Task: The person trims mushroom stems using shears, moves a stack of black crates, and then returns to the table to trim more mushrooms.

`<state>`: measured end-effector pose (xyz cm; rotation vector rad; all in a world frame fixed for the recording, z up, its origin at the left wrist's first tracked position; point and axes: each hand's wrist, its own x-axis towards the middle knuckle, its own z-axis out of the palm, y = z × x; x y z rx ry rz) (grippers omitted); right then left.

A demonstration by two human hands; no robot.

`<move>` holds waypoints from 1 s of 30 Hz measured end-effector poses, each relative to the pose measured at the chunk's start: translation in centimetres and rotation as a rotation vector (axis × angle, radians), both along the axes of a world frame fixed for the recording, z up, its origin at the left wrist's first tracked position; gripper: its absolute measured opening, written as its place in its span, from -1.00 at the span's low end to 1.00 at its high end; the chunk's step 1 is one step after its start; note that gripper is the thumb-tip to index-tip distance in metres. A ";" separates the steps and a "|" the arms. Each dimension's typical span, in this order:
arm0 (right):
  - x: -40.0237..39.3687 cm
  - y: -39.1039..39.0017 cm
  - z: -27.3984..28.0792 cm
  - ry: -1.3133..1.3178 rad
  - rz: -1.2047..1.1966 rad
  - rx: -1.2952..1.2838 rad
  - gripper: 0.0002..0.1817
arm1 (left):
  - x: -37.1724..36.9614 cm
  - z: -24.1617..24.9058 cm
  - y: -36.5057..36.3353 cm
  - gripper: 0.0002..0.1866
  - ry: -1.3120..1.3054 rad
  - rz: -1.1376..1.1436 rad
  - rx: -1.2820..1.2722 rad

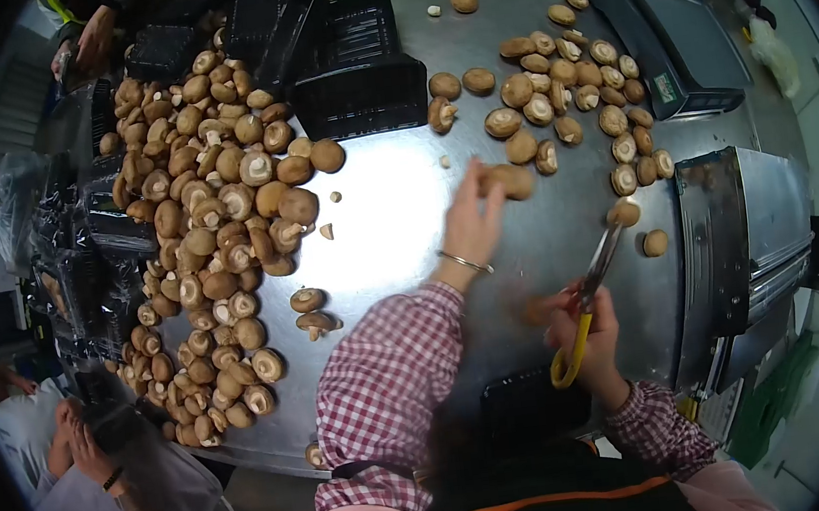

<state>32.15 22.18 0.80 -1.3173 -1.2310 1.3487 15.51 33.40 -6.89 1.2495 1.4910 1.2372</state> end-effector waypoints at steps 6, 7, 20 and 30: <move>1.0 -2.4 -1.7 0.093 0.119 -0.513 -0.57 | -3.9 -2.3 1.7 -0.53 0.661 0.209 0.223; 2.2 -2.0 -2.7 -0.137 0.136 -0.348 -0.57 | -4.4 -2.0 2.2 -0.58 0.733 0.129 0.257; 2.7 3.0 -1.6 0.117 0.286 -0.362 -0.61 | -12.8 4.2 -11.5 -0.63 0.756 -0.312 -0.200; 5.1 6.8 -1.6 -0.144 -0.110 -0.057 -0.56 | -12.0 3.3 -16.3 -0.74 0.999 -0.547 -0.565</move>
